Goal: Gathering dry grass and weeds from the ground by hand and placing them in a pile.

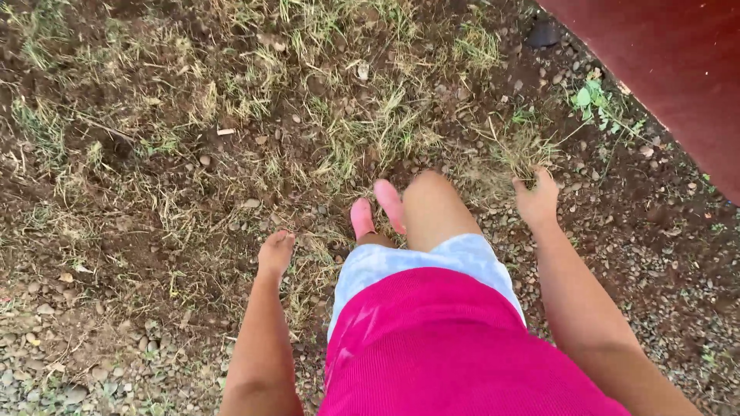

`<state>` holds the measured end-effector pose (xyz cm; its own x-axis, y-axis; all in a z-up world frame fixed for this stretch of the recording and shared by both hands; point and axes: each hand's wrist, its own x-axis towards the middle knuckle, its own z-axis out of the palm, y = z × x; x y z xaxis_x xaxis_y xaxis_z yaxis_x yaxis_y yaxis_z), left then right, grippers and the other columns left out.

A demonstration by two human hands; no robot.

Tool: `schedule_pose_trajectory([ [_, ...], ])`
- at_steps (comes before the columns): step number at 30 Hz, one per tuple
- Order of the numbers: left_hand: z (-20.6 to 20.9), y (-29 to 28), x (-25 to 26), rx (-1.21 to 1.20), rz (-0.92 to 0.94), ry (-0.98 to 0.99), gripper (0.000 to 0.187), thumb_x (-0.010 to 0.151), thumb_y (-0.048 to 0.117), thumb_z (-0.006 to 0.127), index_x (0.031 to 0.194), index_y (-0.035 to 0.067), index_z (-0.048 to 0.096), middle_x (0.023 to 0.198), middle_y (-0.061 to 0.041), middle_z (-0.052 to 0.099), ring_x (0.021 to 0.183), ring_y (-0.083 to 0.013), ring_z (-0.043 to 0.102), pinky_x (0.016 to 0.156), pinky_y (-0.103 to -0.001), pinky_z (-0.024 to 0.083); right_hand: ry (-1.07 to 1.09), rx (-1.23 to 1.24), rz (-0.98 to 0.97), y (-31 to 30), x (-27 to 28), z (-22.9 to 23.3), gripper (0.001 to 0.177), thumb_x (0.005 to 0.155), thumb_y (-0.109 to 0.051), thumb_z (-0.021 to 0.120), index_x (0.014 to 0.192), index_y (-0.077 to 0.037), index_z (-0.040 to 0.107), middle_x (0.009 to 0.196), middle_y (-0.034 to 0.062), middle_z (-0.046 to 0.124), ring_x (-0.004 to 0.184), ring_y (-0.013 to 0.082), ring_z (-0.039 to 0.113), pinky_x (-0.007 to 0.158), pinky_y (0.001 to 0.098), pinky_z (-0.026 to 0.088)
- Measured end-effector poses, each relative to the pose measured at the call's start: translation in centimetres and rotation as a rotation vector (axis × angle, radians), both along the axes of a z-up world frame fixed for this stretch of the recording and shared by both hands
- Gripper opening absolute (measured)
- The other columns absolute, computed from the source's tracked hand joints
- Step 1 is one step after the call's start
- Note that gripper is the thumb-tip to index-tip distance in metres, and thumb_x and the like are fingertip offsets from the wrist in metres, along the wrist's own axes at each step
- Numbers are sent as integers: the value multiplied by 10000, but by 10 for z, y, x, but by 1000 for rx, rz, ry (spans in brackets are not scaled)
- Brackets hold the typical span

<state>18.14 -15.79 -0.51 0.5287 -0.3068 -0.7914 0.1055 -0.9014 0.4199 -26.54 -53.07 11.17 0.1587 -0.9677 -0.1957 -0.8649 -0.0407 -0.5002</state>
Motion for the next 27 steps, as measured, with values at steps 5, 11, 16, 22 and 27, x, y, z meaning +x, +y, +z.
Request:
schedule_pose_trajectory([
  [5, -8, 7, -12, 61, 17, 47, 426, 970, 348, 634, 1348, 150, 658, 1224, -91, 716, 1107, -229, 668, 1020, -366, 474, 112, 5, -27, 8, -21, -1, 287, 958, -114, 745, 1200, 15, 660, 1132, 215, 705, 1043, 331, 680, 966, 438, 501],
  [11, -13, 37, -29, -17, -28, 30, 372, 1045, 347, 520, 1249, 144, 755, 1201, -66, 743, 1070, -206, 682, 956, -350, 525, -68, -61, 68, 1, 3, -1, 368, 917, -77, 709, 1261, 18, 619, 1162, 205, 711, 1046, 333, 687, 958, 414, 514],
  [16, 2, 60, -33, 96, 56, 19, 403, 1003, 347, 596, 1345, 147, 667, 1231, -157, 718, 1111, -281, 672, 996, -419, 508, 6, -57, 167, 3, 20, -4, 332, 926, -86, 734, 1228, 14, 640, 1158, 228, 710, 1077, 353, 678, 971, 428, 508],
  [22, -31, 74, -38, 139, 105, 3, 449, 975, 362, 638, 1355, 126, 660, 1342, -144, 661, 1217, -299, 615, 1066, -420, 447, 2, -6, 73, -27, 30, 11, 371, 939, -111, 718, 1276, 12, 620, 1167, 235, 704, 1063, 339, 690, 971, 413, 518],
  [27, -22, 41, -33, 154, 13, 12, 437, 961, 366, 649, 1330, 134, 682, 1278, -156, 698, 1116, -288, 665, 1009, -402, 495, 91, -190, 96, -54, -9, -3, 403, 943, -105, 783, 1274, 73, 635, 1228, 290, 665, 1158, 404, 615, 995, 458, 439],
])
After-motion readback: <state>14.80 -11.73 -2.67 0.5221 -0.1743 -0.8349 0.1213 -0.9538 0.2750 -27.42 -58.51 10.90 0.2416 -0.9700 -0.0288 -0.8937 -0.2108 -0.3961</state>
